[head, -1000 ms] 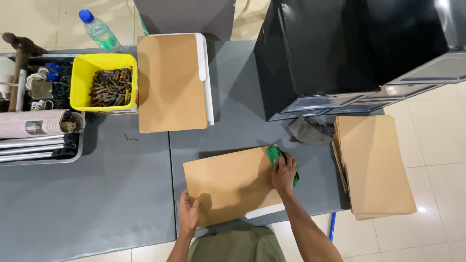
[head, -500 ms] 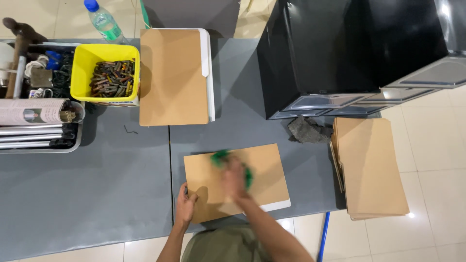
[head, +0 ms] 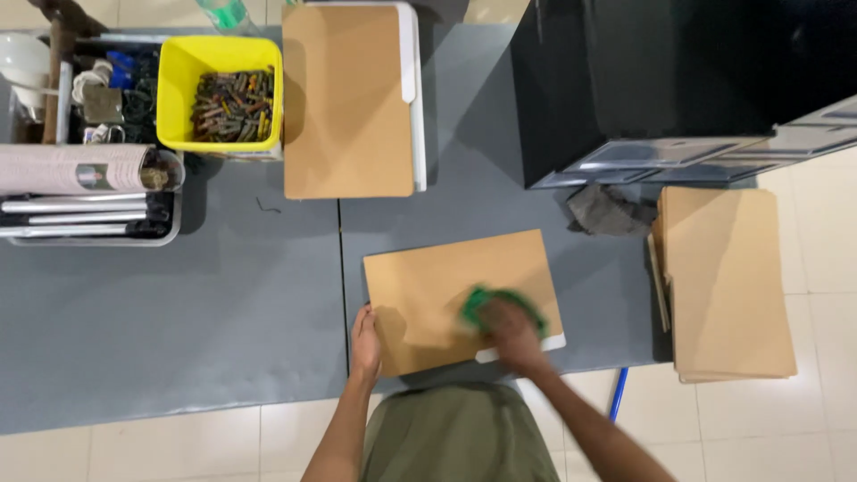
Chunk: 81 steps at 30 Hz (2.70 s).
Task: Wiping down manila folders with a cloth.
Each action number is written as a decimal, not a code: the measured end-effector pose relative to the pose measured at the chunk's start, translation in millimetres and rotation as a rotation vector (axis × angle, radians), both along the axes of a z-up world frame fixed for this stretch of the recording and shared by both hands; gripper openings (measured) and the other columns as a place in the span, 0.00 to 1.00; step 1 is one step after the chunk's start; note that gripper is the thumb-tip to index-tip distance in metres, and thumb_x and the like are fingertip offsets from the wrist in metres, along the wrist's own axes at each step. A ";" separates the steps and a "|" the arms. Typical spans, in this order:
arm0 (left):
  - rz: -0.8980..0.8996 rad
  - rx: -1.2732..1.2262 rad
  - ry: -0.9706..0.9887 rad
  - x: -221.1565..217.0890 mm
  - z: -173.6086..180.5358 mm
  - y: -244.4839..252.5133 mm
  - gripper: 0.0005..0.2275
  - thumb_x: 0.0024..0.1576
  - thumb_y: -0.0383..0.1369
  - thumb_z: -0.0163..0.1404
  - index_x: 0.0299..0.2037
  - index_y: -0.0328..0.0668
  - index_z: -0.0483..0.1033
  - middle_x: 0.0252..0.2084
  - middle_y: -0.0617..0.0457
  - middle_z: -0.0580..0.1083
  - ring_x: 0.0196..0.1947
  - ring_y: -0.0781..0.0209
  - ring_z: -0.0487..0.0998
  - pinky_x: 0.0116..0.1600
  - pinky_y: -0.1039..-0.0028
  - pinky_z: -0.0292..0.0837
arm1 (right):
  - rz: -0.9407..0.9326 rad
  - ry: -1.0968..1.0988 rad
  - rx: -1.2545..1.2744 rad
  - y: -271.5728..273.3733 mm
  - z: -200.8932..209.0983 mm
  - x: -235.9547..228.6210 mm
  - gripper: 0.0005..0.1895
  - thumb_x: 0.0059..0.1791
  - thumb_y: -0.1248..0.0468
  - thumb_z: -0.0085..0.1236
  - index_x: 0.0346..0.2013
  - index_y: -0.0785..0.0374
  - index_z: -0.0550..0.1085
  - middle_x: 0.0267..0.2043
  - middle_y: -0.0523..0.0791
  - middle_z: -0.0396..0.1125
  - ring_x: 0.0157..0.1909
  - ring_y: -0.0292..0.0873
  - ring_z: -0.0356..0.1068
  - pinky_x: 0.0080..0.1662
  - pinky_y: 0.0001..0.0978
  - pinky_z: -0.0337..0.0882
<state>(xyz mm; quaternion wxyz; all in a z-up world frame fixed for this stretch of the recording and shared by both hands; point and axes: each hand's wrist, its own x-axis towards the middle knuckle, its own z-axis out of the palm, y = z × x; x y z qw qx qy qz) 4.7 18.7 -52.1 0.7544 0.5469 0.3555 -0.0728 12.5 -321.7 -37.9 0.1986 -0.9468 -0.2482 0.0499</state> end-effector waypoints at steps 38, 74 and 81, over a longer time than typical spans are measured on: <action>0.011 -0.258 -0.001 -0.3 0.3 9.4 0.15 0.68 0.41 0.41 0.52 0.38 0.73 0.46 0.53 0.74 0.46 0.64 0.74 0.53 0.70 0.72 | -0.349 -0.141 0.092 97.6 3.8 79.0 0.36 0.41 0.65 0.53 0.66 0.62 0.66 0.70 0.57 0.58 0.72 0.61 0.55 0.69 0.57 0.55; -1.014 1.233 -0.713 19.8 195.5 -3.9 0.17 0.44 0.28 0.61 0.45 0.49 0.78 0.51 0.48 0.70 0.60 0.44 0.67 0.67 0.45 0.52 | -1.249 0.613 1.114 -166.1 58.6 0.3 0.22 0.48 0.67 0.60 0.57 0.62 0.73 0.46 0.48 0.73 0.45 0.46 0.73 0.46 0.39 0.75; -0.668 0.633 -0.921 33.6 194.4 9.9 0.06 0.60 0.25 0.51 0.45 0.42 0.70 0.49 0.50 0.78 0.53 0.54 0.81 0.61 0.67 0.74 | -1.400 0.580 1.349 -204.0 84.2 -34.9 0.19 0.52 0.62 0.53 0.57 0.57 0.69 0.45 0.49 0.70 0.43 0.50 0.73 0.42 0.47 0.76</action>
